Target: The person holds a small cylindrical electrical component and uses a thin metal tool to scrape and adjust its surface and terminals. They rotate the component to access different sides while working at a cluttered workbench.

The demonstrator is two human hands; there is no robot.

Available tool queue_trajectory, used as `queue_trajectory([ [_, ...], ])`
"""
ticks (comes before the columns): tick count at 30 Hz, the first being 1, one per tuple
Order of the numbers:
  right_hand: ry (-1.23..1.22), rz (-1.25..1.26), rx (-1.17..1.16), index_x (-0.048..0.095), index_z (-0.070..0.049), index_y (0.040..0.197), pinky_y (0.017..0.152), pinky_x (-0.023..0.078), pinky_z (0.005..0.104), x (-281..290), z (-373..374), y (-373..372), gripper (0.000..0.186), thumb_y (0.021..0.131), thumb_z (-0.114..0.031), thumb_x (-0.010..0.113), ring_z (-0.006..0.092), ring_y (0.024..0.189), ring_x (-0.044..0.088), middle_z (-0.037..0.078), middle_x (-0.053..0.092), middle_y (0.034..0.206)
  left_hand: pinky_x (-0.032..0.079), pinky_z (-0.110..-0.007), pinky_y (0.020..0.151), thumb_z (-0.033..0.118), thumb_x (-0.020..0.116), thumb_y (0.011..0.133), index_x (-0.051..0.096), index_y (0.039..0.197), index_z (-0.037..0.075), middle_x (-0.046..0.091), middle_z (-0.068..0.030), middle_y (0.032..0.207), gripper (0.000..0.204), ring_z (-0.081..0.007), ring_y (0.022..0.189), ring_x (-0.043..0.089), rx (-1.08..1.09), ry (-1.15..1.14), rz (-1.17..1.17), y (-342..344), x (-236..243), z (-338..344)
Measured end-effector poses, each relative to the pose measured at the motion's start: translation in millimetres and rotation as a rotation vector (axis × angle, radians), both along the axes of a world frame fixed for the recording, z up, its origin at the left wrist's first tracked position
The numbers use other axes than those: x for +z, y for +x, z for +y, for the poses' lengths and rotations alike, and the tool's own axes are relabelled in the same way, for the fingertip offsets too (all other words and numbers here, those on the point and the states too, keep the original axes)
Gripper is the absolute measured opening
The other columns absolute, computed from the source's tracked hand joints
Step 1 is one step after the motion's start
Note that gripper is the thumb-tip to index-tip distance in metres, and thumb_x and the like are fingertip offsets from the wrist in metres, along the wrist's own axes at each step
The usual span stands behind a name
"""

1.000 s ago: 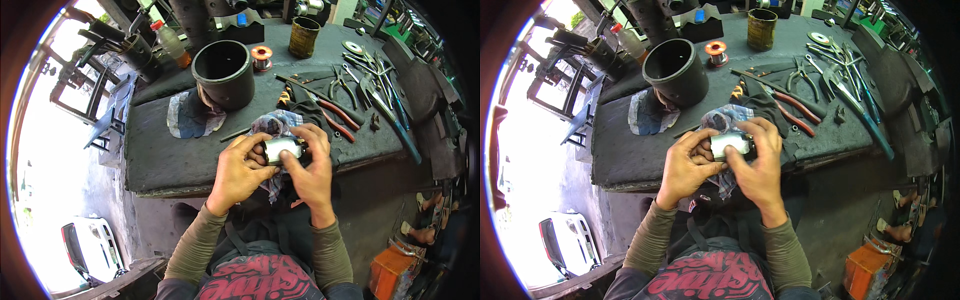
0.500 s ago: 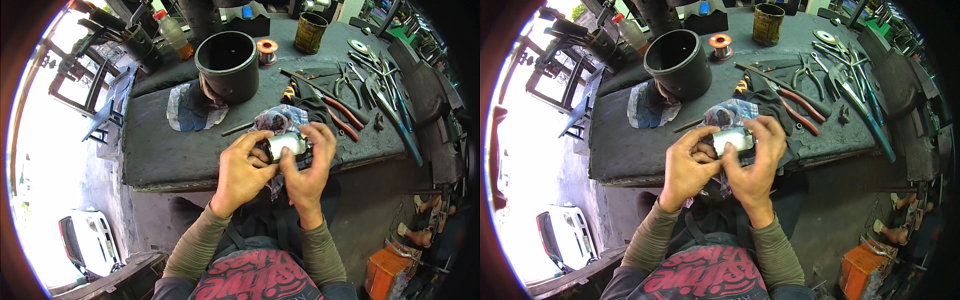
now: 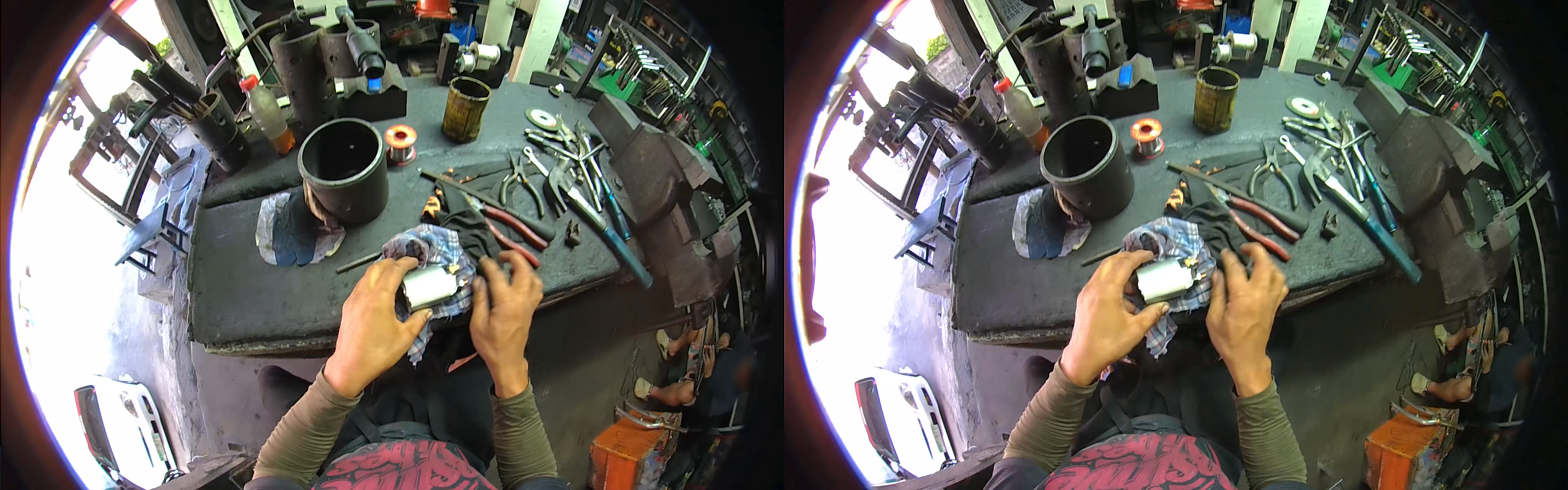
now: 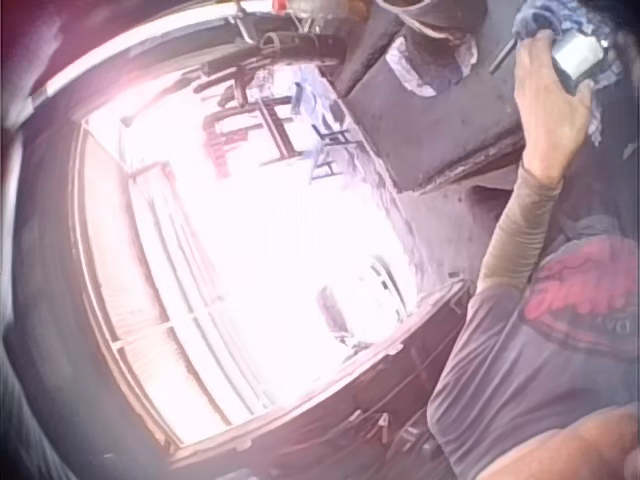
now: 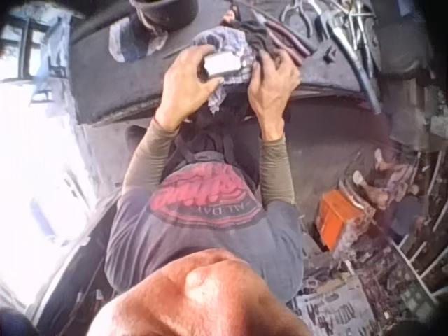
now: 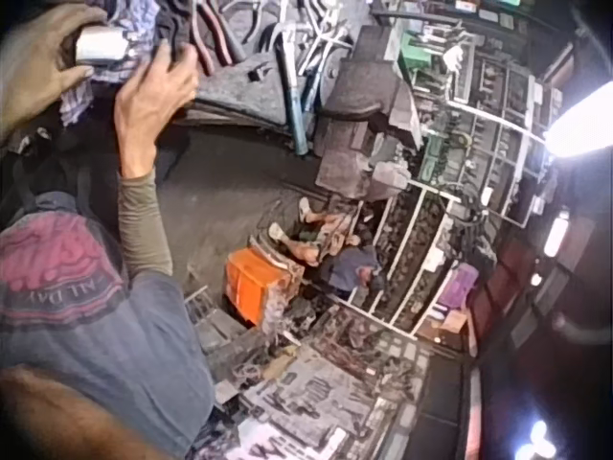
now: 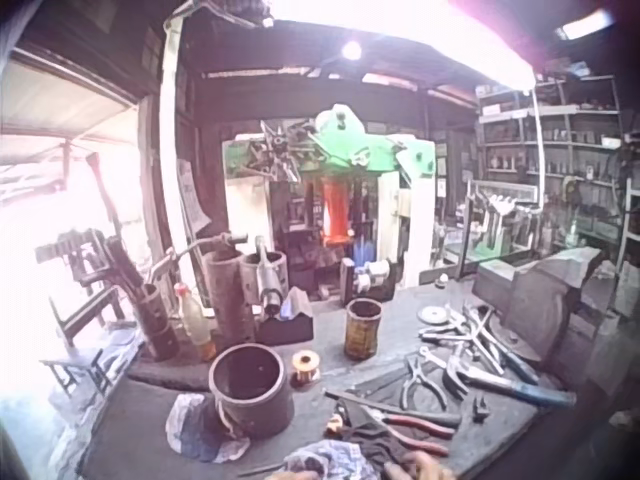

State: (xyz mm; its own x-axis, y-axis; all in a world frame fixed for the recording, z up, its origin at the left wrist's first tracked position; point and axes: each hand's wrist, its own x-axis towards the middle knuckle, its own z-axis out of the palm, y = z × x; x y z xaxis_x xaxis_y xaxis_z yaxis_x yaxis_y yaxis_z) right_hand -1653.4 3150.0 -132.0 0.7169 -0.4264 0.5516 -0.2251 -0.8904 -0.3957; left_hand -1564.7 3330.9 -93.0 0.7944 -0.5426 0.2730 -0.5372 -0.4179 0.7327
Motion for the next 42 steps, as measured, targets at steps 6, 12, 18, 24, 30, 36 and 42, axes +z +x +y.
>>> queue_trajectory([
  [6, 0.017, -0.030, 0.104, 0.067, -0.006, 0.090, 0.088, 0.040, 0.0494, -1, -11, 4, 0.017, 0.084, -0.008, 0.084, 0.0349, 0.101, 0.055, 0.012, 0.058, 0.106, 0.056, -0.047, 0.102, 0.020, 0.092, 0.073, 0.073, 0.125, 0.003, 0.074, -0.0205, 0.122, 0.058, -0.0417, 0.116, 0.070, -0.013, 0.087, -0.051, 15, -2, -5],
  [12, 0.231, -0.185, 0.071, 0.072, -0.005, 0.093, 0.095, 0.049, 0.0449, 54, -128, 17, 0.017, 0.088, -0.013, 0.086, 0.0342, 0.105, 0.062, 0.013, 0.064, 0.105, 0.056, -0.050, 0.094, 0.024, 0.092, 0.076, 0.070, 0.122, 0.003, 0.073, -0.0187, 0.116, 0.055, -0.0428, 0.107, 0.069, -0.090, 0.113, -0.074, 20, -5, -7],
  [18, -0.188, -0.051, -0.040, 0.081, -0.001, 0.104, 0.087, 0.059, 0.0422, 199, -292, 85, 0.016, 0.095, -0.014, 0.077, 0.0341, 0.097, 0.078, 0.019, 0.079, 0.105, 0.057, -0.050, 0.087, 0.018, 0.095, 0.072, 0.071, 0.118, 0.006, 0.070, -0.0196, 0.107, 0.054, -0.0446, 0.101, 0.069, -0.063, 0.100, -0.015, 21, 8, -5],
  [24, -0.145, 0.345, -0.458, 0.086, -0.007, 0.100, 0.090, 0.060, 0.0420, 277, -465, 103, 0.018, 0.086, -0.012, 0.076, 0.0346, 0.098, 0.080, 0.019, 0.082, 0.100, 0.056, -0.051, 0.089, 0.018, 0.095, 0.073, 0.070, 0.116, 0.005, 0.071, -0.0185, 0.107, 0.052, -0.0437, 0.102, 0.069, -0.036, 0.199, 0.139, 21, 19, -10],
  [30, -0.019, 0.677, -0.495, 0.087, -0.008, 0.096, 0.093, 0.061, 0.0430, 261, -531, 121, 0.018, 0.078, -0.009, 0.086, 0.0340, 0.100, 0.081, 0.017, 0.083, 0.101, 0.056, -0.052, 0.093, 0.018, 0.094, 0.075, 0.070, 0.121, 0.004, 0.071, -0.0182, 0.111, 0.054, -0.0448, 0.107, 0.067, -0.006, 0.250, 0.160, 22, 24, -10],
  [36, -0.028, 0.954, -0.506, 0.084, -0.003, 0.109, 0.097, 0.059, 0.0482, 237, -578, 153, 0.033, 0.082, -0.021, 0.091, 0.0394, 0.112, 0.077, 0.021, 0.081, 0.112, 0.055, -0.053, 0.093, 0.025, 0.095, 0.074, 0.069, 0.124, 0.002, 0.070, -0.0207, 0.115, 0.060, -0.0455, 0.108, 0.066, 0.012, 0.343, 0.202, 17, 23, -12],
  [42, 0.059, 1.194, -0.431, 0.082, -0.002, 0.119, 0.100, 0.057, 0.0503, 234, -595, 170, 0.050, 0.083, -0.035, 0.094, 0.0394, 0.117, 0.076, 0.021, 0.080, 0.121, 0.056, -0.053, 0.091, 0.024, 0.095, 0.074, 0.071, 0.121, 0.003, 0.072, -0.0202, 0.111, 0.057, -0.0456, 0.104, 0.067, 0.075, 0.347, 0.225, 12, 29, -16],
])
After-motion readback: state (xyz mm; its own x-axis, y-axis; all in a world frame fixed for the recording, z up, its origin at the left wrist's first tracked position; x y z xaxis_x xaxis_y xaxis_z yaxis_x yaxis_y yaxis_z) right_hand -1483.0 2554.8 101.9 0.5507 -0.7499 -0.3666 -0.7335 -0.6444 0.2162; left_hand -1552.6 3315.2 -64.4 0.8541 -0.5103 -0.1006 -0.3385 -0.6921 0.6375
